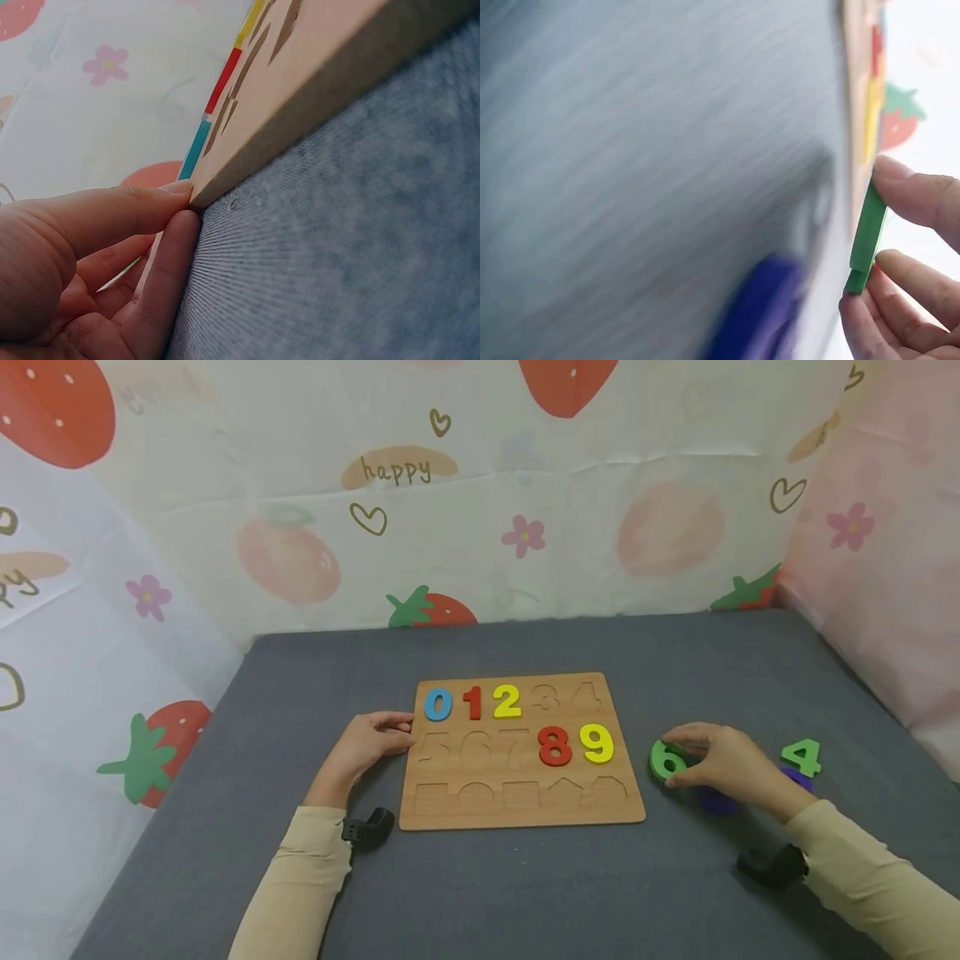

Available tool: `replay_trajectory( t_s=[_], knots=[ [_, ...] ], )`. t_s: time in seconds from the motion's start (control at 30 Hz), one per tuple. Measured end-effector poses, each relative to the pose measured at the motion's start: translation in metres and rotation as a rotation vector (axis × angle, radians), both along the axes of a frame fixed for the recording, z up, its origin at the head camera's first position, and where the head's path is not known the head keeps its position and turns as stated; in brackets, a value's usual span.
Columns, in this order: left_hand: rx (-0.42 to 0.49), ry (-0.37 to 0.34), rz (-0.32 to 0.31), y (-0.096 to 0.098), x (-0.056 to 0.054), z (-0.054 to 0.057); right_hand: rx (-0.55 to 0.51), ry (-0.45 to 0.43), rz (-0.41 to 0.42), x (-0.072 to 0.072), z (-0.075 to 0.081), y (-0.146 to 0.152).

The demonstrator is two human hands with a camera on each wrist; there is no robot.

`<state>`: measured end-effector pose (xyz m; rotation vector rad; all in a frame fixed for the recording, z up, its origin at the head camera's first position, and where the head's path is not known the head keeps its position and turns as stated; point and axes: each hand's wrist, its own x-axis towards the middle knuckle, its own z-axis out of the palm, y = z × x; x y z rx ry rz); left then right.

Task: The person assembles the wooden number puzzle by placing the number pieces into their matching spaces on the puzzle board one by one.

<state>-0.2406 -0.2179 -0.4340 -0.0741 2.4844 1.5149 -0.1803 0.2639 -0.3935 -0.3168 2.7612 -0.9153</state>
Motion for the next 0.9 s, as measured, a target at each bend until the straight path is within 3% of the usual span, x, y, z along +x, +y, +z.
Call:
replay_trajectory(
  t_s=[0.27, 0.57, 0.77, 0.9],
  knots=[
    [0.000, 0.011, 0.009, -0.002, 0.000, -0.001, -0.113, -0.045, 0.034, -0.015, 0.012, -0.047],
    [0.018, 0.009, 0.005, -0.002, 0.000, -0.001, -0.167, -0.019, 0.142, -0.031, 0.009, -0.098],
    [0.024, 0.011, 0.003, -0.001, 0.001, -0.002, -0.245, -0.089, 0.129, -0.040, 0.008, -0.130],
    [0.035, 0.016, 0.003, -0.001, 0.001, -0.002, -0.212, -0.066, 0.143, -0.045, 0.008, -0.147]
  ],
)
